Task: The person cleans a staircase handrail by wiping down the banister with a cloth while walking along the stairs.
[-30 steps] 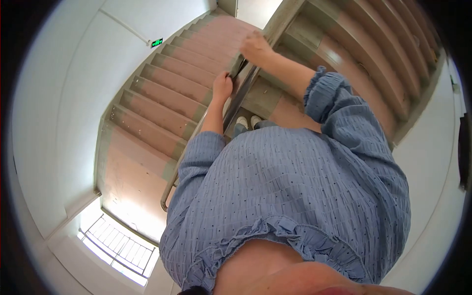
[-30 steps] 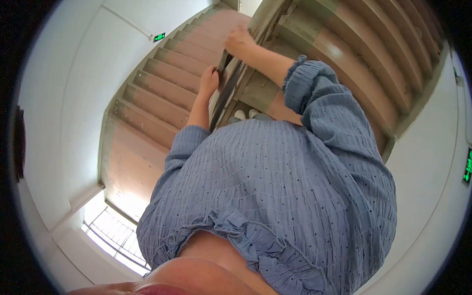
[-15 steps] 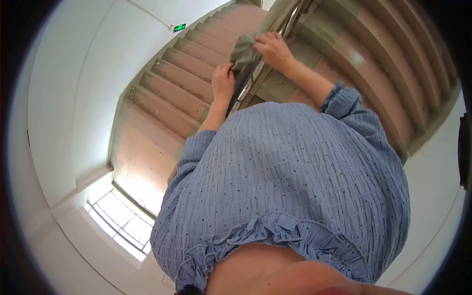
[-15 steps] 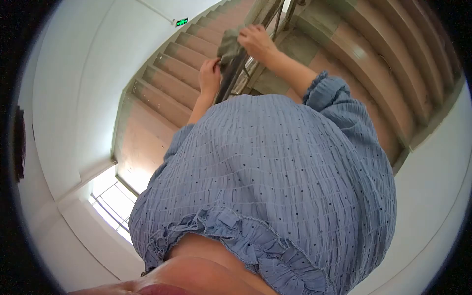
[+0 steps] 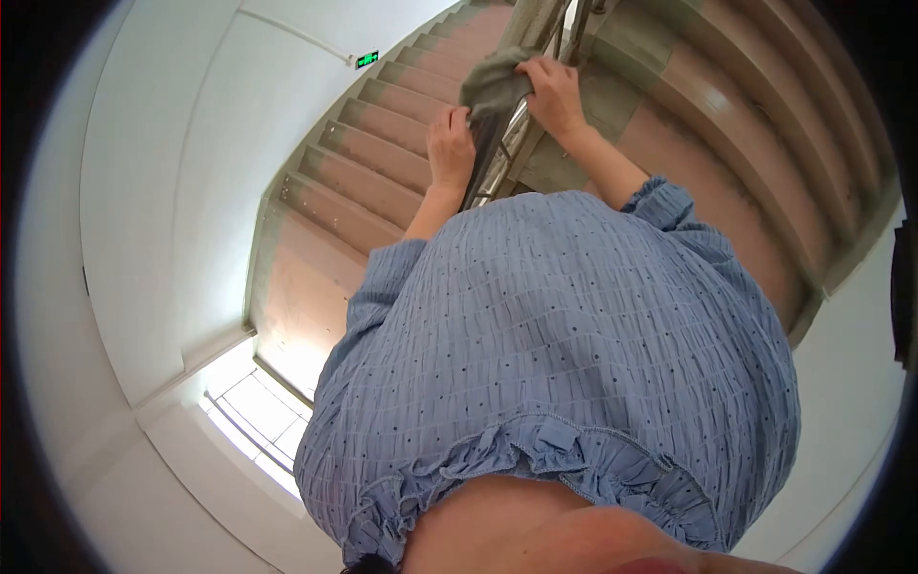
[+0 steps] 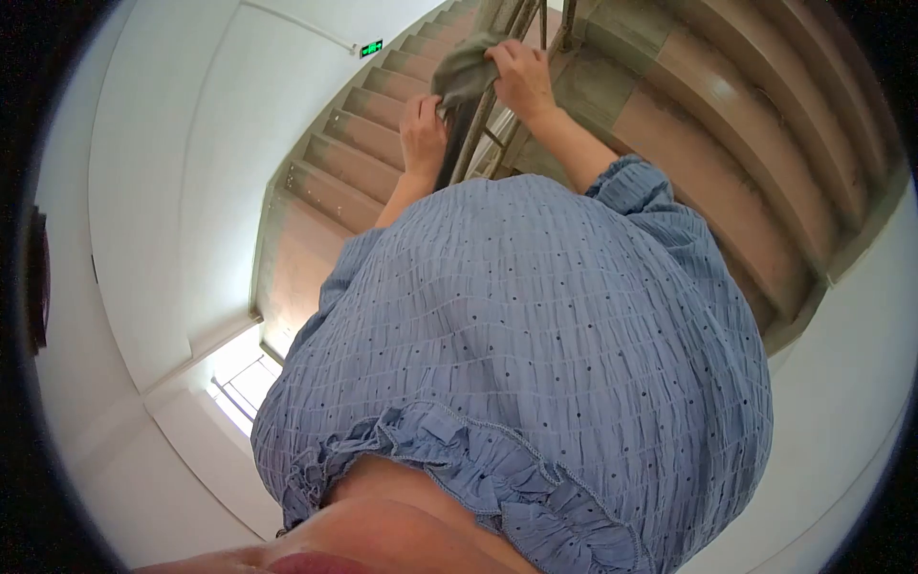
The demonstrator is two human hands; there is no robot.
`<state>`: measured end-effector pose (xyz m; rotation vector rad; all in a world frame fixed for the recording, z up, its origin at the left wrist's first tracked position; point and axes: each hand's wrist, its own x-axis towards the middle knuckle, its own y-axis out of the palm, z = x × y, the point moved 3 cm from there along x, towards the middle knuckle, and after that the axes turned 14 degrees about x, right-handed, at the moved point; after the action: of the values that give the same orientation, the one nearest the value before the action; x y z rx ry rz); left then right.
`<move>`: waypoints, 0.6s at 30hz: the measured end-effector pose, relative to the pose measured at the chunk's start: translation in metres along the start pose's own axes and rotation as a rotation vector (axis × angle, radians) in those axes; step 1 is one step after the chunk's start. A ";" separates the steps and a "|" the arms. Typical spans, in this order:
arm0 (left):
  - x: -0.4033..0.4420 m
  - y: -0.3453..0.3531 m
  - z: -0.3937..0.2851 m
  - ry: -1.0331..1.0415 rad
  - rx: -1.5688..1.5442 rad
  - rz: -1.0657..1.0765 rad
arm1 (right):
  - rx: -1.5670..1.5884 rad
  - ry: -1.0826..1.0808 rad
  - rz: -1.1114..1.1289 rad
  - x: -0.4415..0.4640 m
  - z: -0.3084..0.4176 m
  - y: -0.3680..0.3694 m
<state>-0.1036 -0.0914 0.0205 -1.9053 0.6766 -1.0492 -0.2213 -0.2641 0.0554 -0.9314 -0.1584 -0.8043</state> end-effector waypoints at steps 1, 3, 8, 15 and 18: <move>-0.013 -0.002 0.002 0.000 0.000 0.002 | 0.001 0.009 0.013 -0.010 0.002 0.008; -0.030 -0.008 0.004 0.000 -0.005 -0.001 | 0.006 0.011 0.048 -0.021 -0.001 0.014; 0.020 -0.007 -0.006 0.071 -0.027 -0.049 | -0.055 -0.004 -0.052 -0.001 -0.020 -0.001; 0.021 -0.009 -0.011 0.121 -0.107 -0.022 | -0.044 0.255 -0.062 -0.025 -0.041 0.009; -0.016 -0.012 -0.018 0.149 -0.115 -0.007 | 0.207 0.507 0.177 -0.056 -0.045 0.028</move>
<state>-0.1268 -0.0806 0.0292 -1.9416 0.8305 -1.1883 -0.2506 -0.2589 -0.0158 -0.5167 0.2754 -0.8183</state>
